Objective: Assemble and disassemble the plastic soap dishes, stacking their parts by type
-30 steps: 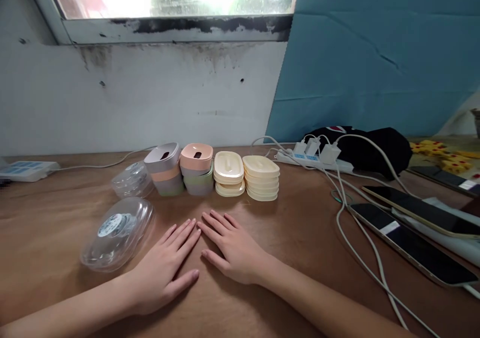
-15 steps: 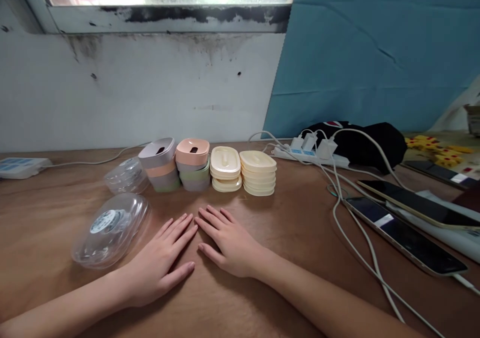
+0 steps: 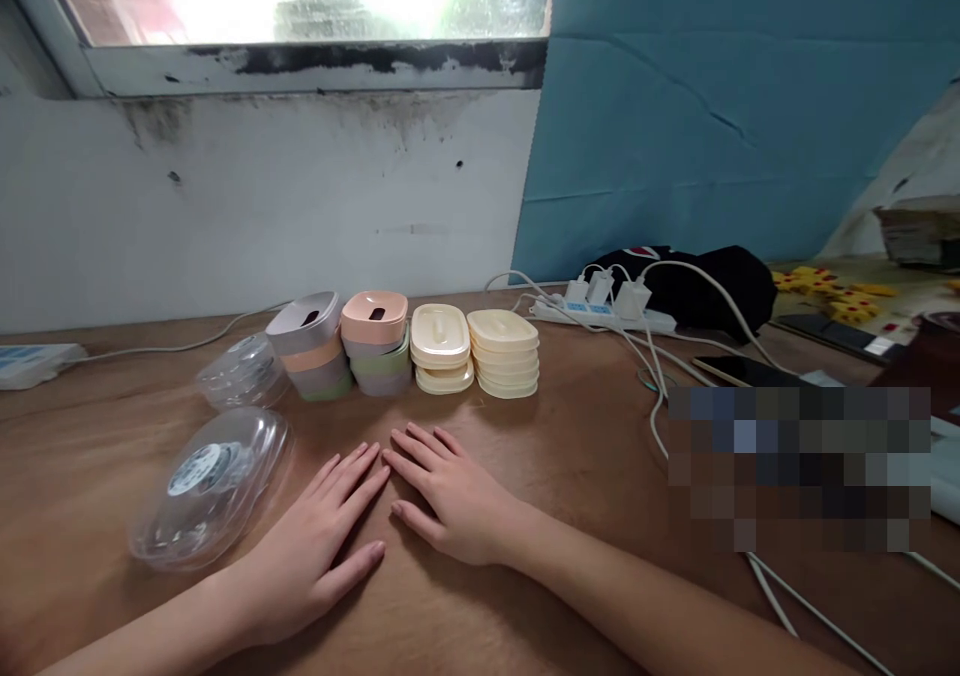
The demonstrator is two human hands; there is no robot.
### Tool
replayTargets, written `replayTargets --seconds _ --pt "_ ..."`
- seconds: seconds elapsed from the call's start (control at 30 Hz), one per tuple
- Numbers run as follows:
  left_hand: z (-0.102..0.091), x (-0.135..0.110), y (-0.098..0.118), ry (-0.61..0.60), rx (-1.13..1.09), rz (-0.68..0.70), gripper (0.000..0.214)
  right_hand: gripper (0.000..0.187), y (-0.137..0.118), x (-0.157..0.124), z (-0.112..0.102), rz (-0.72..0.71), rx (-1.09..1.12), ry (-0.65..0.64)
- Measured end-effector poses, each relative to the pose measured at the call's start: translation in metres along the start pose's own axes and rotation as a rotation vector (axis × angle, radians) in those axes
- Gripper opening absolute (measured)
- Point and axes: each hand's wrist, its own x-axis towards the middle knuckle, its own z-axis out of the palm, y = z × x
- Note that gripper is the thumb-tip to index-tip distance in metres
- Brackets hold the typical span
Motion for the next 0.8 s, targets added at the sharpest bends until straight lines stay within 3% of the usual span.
replayTargets --seconds 0.33,0.63,0.73,0.8 --pt "0.009 -0.007 -0.002 0.07 0.097 0.038 0.056 0.057 -0.003 -0.002 -0.001 0.002 -0.014 -0.021" --pt "0.019 -0.033 -0.01 0.366 0.148 0.268 0.045 0.059 -0.022 -0.031 0.001 -0.04 0.043 -0.063" --pt "0.019 -0.046 -0.01 0.445 0.098 0.341 0.03 0.061 -0.03 -0.038 -0.007 -0.068 0.082 -0.056" --pt "0.02 -0.059 -0.01 0.521 0.079 0.349 0.024 0.05 -0.033 -0.051 -0.019 -0.111 0.103 -0.052"
